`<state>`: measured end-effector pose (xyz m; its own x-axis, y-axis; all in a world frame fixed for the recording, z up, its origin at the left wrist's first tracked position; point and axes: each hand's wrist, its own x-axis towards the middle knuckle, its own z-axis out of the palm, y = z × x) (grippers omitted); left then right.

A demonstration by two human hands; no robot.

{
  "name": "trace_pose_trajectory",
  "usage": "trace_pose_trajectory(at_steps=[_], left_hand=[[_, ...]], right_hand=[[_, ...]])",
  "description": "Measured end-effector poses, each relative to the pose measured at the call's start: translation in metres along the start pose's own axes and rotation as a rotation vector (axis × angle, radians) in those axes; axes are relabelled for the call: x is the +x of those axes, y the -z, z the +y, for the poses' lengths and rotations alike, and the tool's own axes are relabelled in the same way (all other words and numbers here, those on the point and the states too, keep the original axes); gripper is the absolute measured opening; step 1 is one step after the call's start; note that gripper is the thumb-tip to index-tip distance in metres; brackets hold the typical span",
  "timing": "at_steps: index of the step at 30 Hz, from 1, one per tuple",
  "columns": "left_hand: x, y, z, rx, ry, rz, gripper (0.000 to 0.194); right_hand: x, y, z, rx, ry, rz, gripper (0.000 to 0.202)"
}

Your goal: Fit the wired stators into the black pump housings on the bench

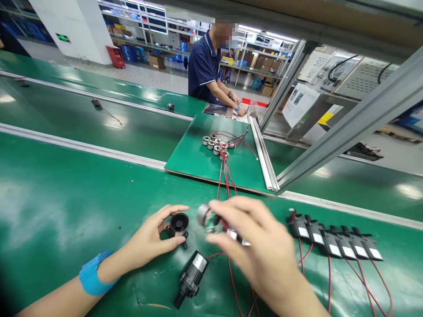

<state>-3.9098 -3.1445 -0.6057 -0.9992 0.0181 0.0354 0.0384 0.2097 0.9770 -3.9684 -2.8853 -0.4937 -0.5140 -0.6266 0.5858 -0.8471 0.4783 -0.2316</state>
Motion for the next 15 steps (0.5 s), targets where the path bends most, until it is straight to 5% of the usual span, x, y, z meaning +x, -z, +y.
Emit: trace_pose_trajectory(at_steps=[8, 15], left_hand=[[-0.002, -0.007, -0.002, 0.124, -0.136, -0.066, 0.045], [-0.002, -0.007, -0.006, 0.215, -0.183, -0.028, 0.039]], right_hand=[[0.010, -0.060, -0.006, 0.237, -0.021, -0.361, 0.046], [0.004, -0.076, -0.008, 0.201, -0.080, -0.360, 0.046]])
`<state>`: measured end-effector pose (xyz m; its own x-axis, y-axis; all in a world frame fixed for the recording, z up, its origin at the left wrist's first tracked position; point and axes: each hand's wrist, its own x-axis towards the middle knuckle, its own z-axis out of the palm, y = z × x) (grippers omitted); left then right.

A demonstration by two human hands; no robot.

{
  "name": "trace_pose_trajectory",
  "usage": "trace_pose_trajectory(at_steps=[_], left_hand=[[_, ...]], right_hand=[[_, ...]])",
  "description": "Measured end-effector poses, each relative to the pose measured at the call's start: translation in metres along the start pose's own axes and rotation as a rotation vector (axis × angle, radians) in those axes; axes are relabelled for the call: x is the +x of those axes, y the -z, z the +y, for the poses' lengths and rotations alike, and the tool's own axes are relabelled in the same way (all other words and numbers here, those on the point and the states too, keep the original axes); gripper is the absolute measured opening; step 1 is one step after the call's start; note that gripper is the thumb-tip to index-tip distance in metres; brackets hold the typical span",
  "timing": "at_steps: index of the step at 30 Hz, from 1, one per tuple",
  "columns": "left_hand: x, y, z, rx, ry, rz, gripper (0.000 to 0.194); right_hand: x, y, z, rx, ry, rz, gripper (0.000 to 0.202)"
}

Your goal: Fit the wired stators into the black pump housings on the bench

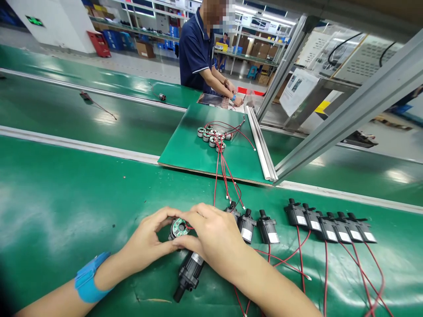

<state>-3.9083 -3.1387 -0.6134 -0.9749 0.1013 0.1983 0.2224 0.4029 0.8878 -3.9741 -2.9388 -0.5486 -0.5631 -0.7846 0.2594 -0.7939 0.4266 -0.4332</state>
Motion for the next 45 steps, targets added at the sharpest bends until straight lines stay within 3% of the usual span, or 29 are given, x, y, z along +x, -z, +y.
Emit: trace_pose_trajectory(at_steps=[4, 7, 11, 14, 18, 23, 26, 29, 33, 36, 38, 42, 45], left_hand=[[-0.004, -0.002, -0.007, 0.005, -0.032, 0.051, 0.046], [-0.006, -0.003, -0.012, 0.036, -0.132, 0.078, 0.043], [-0.005, 0.001, -0.010, 0.174, -0.312, -0.014, 0.025], [-0.005, 0.006, -0.005, 0.335, -0.349, -0.083, 0.027], [-0.009, 0.010, 0.000, 0.462, -0.452, -0.021, 0.029], [0.002, 0.014, 0.005, 0.495, -0.295, -0.123, 0.025], [0.002, 0.015, 0.015, 0.508, -0.236, -0.018, 0.025], [-0.016, 0.000, 0.030, 0.647, -0.338, 0.179, 0.033], [-0.051, -0.048, 0.043, 0.859, -0.658, 0.239, 0.057], [-0.066, -0.060, 0.038, 0.921, -0.592, 0.205, 0.034], [-0.069, -0.045, 0.029, 0.925, -0.507, 0.170, 0.034], [-0.064, 0.010, 0.010, 0.909, -0.451, 0.115, 0.040], [-0.059, 0.038, 0.000, 0.859, -0.381, 0.040, 0.036]], right_hand=[[0.001, -0.009, 0.001, -0.083, -0.009, 0.056, 0.053], [0.002, -0.009, 0.002, -0.063, -0.003, 0.017, 0.062], [0.002, -0.007, 0.005, -0.048, 0.042, -0.034, 0.048], [0.002, -0.007, 0.006, -0.070, 0.072, -0.022, 0.040], [0.000, -0.009, 0.001, -0.101, 0.132, 0.058, 0.035], [0.004, -0.012, 0.002, -0.184, 0.076, -0.027, 0.033], [0.009, -0.009, 0.005, -0.143, -0.055, -0.111, 0.037], [0.014, -0.002, 0.010, -0.094, -0.152, -0.222, 0.044], [0.013, 0.006, 0.020, -0.106, -0.180, -0.387, 0.034], [0.008, 0.011, 0.021, -0.123, -0.165, -0.440, 0.032], [0.003, 0.013, 0.016, -0.176, -0.155, -0.453, 0.031], [-0.005, 0.007, -0.002, -0.295, -0.157, -0.465, 0.031], [-0.006, 0.001, -0.010, -0.298, -0.173, -0.469, 0.035]])
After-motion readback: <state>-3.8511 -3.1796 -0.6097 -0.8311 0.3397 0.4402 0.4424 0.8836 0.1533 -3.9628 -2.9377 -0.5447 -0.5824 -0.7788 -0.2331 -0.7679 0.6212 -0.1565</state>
